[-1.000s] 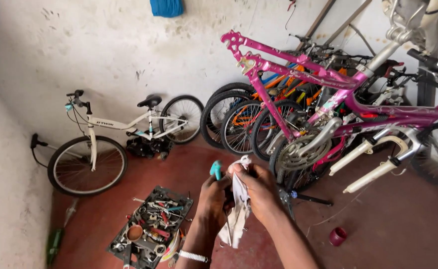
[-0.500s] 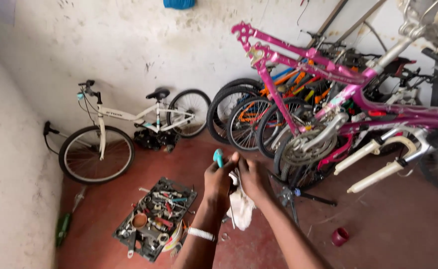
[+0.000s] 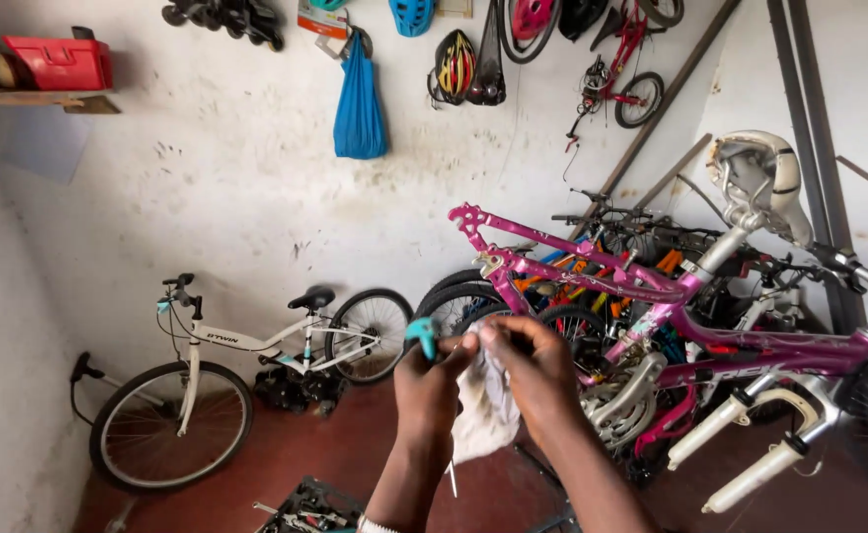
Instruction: Cleaning a pink bicycle frame using a white cloth and a small hand tool to reach tight spots.
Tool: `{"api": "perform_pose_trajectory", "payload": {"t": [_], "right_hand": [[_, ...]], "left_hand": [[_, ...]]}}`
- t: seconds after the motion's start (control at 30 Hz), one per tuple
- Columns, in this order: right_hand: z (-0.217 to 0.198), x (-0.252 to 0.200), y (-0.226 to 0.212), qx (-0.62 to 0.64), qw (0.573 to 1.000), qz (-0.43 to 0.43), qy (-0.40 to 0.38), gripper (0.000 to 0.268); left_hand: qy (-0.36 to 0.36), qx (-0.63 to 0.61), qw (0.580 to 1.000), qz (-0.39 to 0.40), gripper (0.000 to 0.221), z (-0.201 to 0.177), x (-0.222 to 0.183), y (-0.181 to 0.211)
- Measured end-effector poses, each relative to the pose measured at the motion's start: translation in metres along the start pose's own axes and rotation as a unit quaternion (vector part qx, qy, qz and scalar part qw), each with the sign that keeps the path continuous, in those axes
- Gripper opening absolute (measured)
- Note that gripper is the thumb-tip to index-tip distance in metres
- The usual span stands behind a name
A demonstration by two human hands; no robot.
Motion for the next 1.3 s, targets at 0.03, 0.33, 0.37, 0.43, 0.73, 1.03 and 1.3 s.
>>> {"api": "perform_pose_trajectory", "payload": {"t": [0.03, 0.33, 0.37, 0.43, 0.73, 1.03, 1.3], "right_hand": [[-0.001, 0.006, -0.001, -0.033, 0.998, -0.053, -0.009, 0.03], [0.0, 0.039, 0.0, -0.233, 0.95, -0.204, 0.027, 0.029], [-0.001, 0.037, 0.007, -0.209, 0.968, -0.117, 0.067, 0.033], [0.007, 0.025, -0.005, -0.132, 0.984, -0.038, 0.113, 0.03], [0.018, -0.013, -0.037, 0.156, 0.981, 0.101, 0.06, 0.06], [0.014, 0.015, 0.005, -0.033, 0.993, -0.085, 0.073, 0.033], [0.029, 0.009, 0.007, -0.047, 0.987, -0.056, 0.145, 0.029]], "left_hand": [[-0.01, 0.037, 0.999, 0.031, 0.012, 0.003, 0.002, 0.006], [-0.143, 0.113, 0.979, 0.094, 0.005, 0.015, 0.018, 0.023], [-0.145, 0.063, 0.984, 0.077, 0.012, 0.011, 0.027, 0.013], [-0.112, 0.057, 0.988, 0.09, 0.013, 0.01, 0.021, 0.009], [-0.081, -0.108, 0.986, 0.103, 0.017, 0.005, 0.034, 0.007], [-0.114, -0.036, 0.984, 0.132, 0.026, 0.001, 0.031, -0.01], [-0.012, -0.151, 0.984, 0.095, 0.01, 0.007, 0.027, -0.02]]}}
Point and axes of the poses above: each hand's wrist, its own x-axis towards the middle knuckle, its own z-axis out of the palm, y = z × x, the point moved 2 cm from there along x, towards the middle knuckle, and after that the axes turned 6 degrees about -z, right-handed, at the moved point
